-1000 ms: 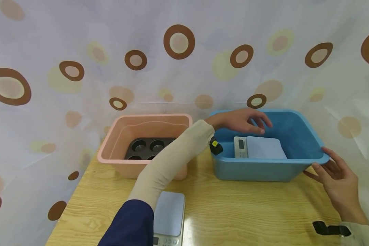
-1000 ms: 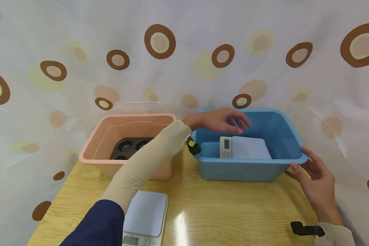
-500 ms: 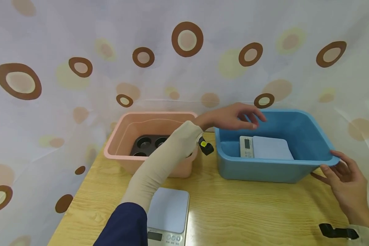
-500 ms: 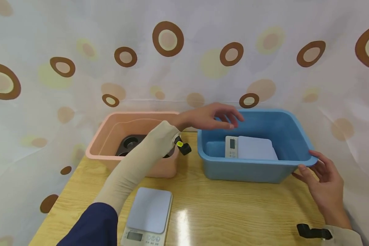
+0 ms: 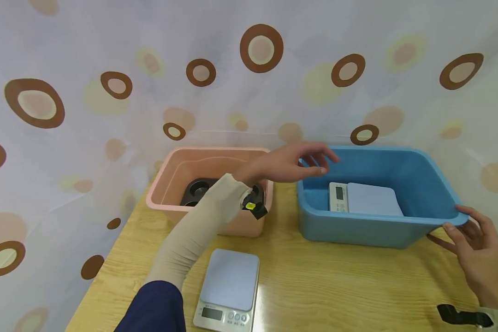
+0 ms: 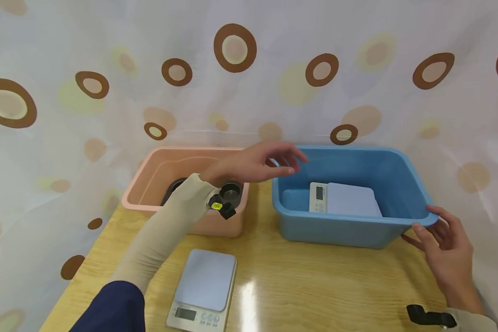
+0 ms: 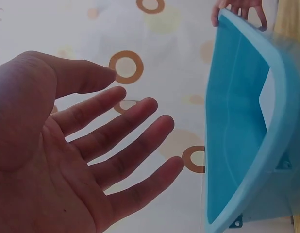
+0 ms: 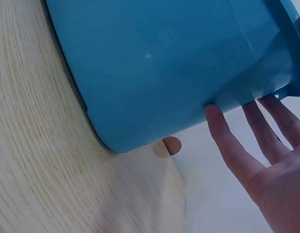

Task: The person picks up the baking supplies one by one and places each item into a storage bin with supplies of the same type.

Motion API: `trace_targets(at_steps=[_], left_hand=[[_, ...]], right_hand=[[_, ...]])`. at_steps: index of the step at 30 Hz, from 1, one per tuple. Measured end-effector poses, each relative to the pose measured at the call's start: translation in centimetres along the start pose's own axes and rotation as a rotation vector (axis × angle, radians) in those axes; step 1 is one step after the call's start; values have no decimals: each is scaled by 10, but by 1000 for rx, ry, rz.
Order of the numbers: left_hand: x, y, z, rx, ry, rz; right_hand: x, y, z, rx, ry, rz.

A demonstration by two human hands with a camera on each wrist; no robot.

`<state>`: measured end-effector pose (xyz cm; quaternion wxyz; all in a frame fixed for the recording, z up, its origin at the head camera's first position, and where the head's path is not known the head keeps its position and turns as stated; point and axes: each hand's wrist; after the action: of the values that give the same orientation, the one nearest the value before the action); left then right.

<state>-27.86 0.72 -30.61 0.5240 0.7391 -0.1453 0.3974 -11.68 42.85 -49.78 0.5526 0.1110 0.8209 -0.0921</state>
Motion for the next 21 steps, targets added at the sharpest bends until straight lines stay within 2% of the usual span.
trace_targets(at_steps=[7,13,18,21], left_hand=[[5,-1,21,-9,37,-22],[4,-1,40,-1,65,-38],[2,-10,58,31,121,-20],[2,-17,68,65,130,-19]], right_hand=[[0,-3,-2,41,-13,-49],[1,-7,-4,61,-24,7],[2,-5,-6,65,-27,56],[3,-5,-6,84,-51,66]])
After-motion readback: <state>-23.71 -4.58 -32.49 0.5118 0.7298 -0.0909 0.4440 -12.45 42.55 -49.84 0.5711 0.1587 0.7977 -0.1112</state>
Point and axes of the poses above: each hand's wrist, its own z-axis away from the middle knuckle, its own y-axis out of the back of the hand, x = y × z, and after that the axes turned 1 degree about -z, right-handed
